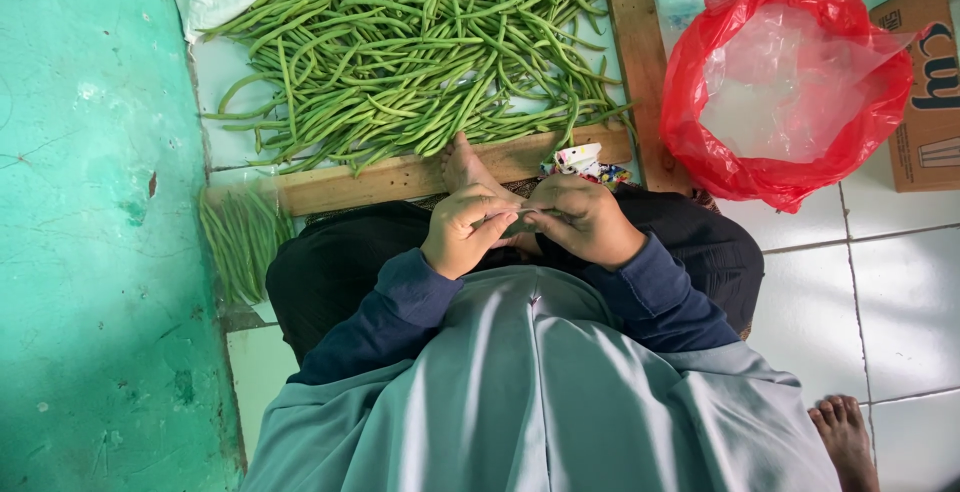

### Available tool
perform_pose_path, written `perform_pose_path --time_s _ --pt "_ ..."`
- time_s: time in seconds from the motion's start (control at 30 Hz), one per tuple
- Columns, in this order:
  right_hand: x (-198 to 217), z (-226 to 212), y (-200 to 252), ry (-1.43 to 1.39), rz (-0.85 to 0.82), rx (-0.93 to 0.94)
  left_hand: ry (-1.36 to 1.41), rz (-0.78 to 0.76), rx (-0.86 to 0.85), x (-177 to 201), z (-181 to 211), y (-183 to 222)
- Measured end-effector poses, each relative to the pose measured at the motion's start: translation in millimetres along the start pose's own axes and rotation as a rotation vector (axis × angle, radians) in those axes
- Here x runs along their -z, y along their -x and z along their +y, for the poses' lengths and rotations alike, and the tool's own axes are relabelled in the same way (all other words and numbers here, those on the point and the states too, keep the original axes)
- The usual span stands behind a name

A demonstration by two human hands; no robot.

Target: Packing green beans into small plastic bags from a large pile on the floor

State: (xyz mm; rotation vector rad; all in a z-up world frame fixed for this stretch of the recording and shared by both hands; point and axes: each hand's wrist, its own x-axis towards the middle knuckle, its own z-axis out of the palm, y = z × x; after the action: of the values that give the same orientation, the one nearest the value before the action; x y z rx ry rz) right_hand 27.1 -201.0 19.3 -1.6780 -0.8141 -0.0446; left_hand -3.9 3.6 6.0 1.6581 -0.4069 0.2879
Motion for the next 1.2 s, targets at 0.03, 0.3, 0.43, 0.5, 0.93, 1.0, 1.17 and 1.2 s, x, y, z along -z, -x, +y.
perform_pose_path --time_s 0.03,0.3,0.43,0.5,0.93,1.0,1.17,1.2 --pt "1 -2 -2 -0.001 -0.001 0.001 -0.001 0.001 -0.001 2 2 0" --pt "-15 -22 -16 0.013 -0.115 0.085 0.001 -0.012 -0.117 28 19 14" --pt "-21 -36 -29 0.007 -0.189 0.11 0.039 0.05 -0.133 40 11 25" --pt "-25 -42 -35 -0.033 -0.125 0.166 0.036 0.031 -0.128 44 -1 34" --pt "-26 -16 -58 -0.081 -0.016 0.187 -0.253 0.122 0.056 102 -47 84" --pt "-31 -10 -64 -0.065 -0.002 0.182 -0.288 0.216 0.051 120 -56 91" --pt "-79 -19 -101 -0.155 -0.05 0.208 -0.351 0.361 0.045 171 -50 110" --pt "-92 -22 -110 -0.202 -0.045 0.205 -0.381 0.415 0.036 182 -49 113"
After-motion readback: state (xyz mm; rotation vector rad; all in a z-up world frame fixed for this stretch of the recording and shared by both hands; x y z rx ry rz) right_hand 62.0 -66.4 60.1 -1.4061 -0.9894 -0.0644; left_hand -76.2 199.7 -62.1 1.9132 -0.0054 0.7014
